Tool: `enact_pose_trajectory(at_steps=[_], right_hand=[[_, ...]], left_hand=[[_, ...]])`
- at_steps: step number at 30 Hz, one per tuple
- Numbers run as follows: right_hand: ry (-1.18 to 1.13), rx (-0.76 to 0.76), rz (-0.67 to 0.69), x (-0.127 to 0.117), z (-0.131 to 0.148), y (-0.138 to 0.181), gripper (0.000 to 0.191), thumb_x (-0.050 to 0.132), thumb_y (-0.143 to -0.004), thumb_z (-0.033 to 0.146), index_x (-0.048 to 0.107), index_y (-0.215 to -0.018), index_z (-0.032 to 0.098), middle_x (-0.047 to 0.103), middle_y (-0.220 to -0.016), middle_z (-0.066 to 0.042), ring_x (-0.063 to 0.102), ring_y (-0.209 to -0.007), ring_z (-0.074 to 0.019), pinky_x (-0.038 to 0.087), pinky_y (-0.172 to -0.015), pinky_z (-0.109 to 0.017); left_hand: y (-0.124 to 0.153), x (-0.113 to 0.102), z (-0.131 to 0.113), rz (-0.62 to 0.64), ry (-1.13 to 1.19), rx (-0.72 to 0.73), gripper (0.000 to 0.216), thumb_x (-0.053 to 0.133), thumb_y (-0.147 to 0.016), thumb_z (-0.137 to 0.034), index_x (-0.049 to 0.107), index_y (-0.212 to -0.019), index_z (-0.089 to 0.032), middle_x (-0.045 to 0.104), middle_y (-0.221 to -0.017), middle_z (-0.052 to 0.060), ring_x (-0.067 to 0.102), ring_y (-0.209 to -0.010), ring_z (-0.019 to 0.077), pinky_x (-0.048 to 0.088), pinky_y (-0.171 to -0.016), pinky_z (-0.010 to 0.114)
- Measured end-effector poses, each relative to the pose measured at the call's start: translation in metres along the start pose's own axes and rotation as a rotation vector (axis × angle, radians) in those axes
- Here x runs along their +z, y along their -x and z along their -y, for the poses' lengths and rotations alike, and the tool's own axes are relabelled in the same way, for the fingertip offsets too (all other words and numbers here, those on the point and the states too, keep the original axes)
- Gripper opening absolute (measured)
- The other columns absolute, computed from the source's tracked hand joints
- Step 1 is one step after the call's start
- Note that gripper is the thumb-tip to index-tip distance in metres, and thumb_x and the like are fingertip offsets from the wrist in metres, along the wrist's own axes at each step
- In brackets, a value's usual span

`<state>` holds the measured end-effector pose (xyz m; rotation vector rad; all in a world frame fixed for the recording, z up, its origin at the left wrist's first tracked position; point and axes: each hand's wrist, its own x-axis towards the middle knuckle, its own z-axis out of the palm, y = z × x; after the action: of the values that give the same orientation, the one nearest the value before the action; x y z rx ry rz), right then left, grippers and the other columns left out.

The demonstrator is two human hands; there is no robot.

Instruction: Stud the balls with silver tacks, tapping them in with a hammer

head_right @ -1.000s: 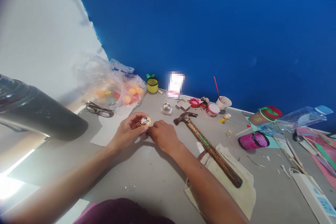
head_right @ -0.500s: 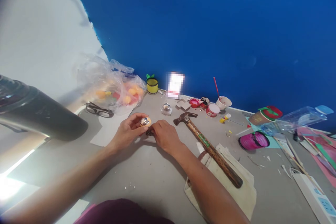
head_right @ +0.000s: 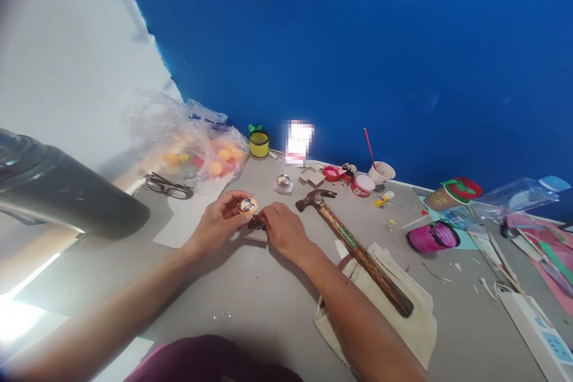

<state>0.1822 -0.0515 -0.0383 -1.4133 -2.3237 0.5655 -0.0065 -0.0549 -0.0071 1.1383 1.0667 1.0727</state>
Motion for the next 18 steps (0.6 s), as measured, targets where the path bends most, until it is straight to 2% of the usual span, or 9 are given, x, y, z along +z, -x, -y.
enact_pose_trajectory(at_steps=[3, 7, 10, 13, 15, 18], right_hand=[[-0.355, 0.045, -0.082, -0.002, -0.002, -0.002, 0.021, 0.046, -0.1, 0.024, 0.066, -0.096, 0.02, 0.067, -0.094, -0.003, 0.059, -0.088, -0.0179, 0.043, -0.08, -0.031], [-0.909, 0.212, -0.104, -0.006, 0.0, -0.003, 0.025, 0.064, -0.089, 0.045, 0.067, -0.094, 0.021, 0.06, -0.071, 0.003, 0.051, -0.063, -0.0139, 0.04, -0.061, -0.027], [-1.182, 0.333, -0.099, -0.009, 0.006, -0.003, 0.037, 0.079, -0.074, 0.051, 0.067, -0.092, 0.021, 0.055, -0.066, 0.005, 0.045, -0.056, -0.0112, 0.033, -0.051, -0.023], [-1.267, 0.362, -0.111, -0.008, 0.012, -0.002, 0.039, 0.084, -0.069, 0.05, 0.067, -0.088, 0.021, 0.055, -0.066, 0.004, 0.045, -0.057, -0.0108, 0.031, -0.048, -0.022], [-1.26, 0.345, -0.126, -0.006, 0.016, -0.002, 0.037, 0.083, -0.069, 0.049, 0.067, -0.087, 0.021, 0.055, -0.064, 0.004, 0.046, -0.057, -0.011, 0.032, -0.048, -0.022], [-1.188, 0.297, -0.151, -0.005, 0.019, 0.0, 0.03, 0.081, -0.072, 0.045, 0.069, -0.084, 0.02, 0.056, -0.062, 0.004, 0.045, -0.057, -0.0108, 0.034, -0.05, -0.023]], left_hand=[[0.001, 0.0, -0.001, 0.002, -0.014, 0.001, 0.042, 0.082, -0.07, -0.032, 0.064, -0.106, -0.019, 0.067, -0.084, 0.001, 0.06, -0.069, 0.0133, 0.051, -0.062, 0.026], [0.002, -0.001, 0.001, 0.062, 0.016, -0.001, 0.041, 0.075, -0.074, -0.027, 0.062, -0.113, -0.02, 0.063, -0.079, -0.002, 0.06, -0.068, 0.0135, 0.05, -0.063, 0.026], [0.002, -0.003, 0.004, 0.127, 0.038, 0.015, 0.036, 0.071, -0.076, -0.025, 0.061, -0.11, -0.021, 0.059, -0.076, -0.003, 0.057, -0.065, 0.0128, 0.047, -0.061, 0.026], [0.002, -0.004, 0.007, 0.156, -0.131, 0.062, 0.019, 0.07, -0.08, -0.028, 0.064, -0.095, -0.02, 0.057, -0.074, -0.003, 0.051, -0.061, 0.0111, 0.041, -0.057, 0.025], [0.003, -0.004, 0.009, 0.128, -0.309, 0.144, 0.01, 0.068, -0.083, -0.029, 0.066, -0.085, -0.019, 0.06, -0.078, -0.001, 0.053, -0.067, 0.0126, 0.041, -0.061, 0.025], [0.005, -0.003, 0.01, 0.087, -0.474, 0.242, 0.012, 0.063, -0.087, -0.027, 0.068, -0.078, -0.02, 0.064, -0.085, 0.0, 0.058, -0.076, 0.015, 0.043, -0.07, 0.027]])
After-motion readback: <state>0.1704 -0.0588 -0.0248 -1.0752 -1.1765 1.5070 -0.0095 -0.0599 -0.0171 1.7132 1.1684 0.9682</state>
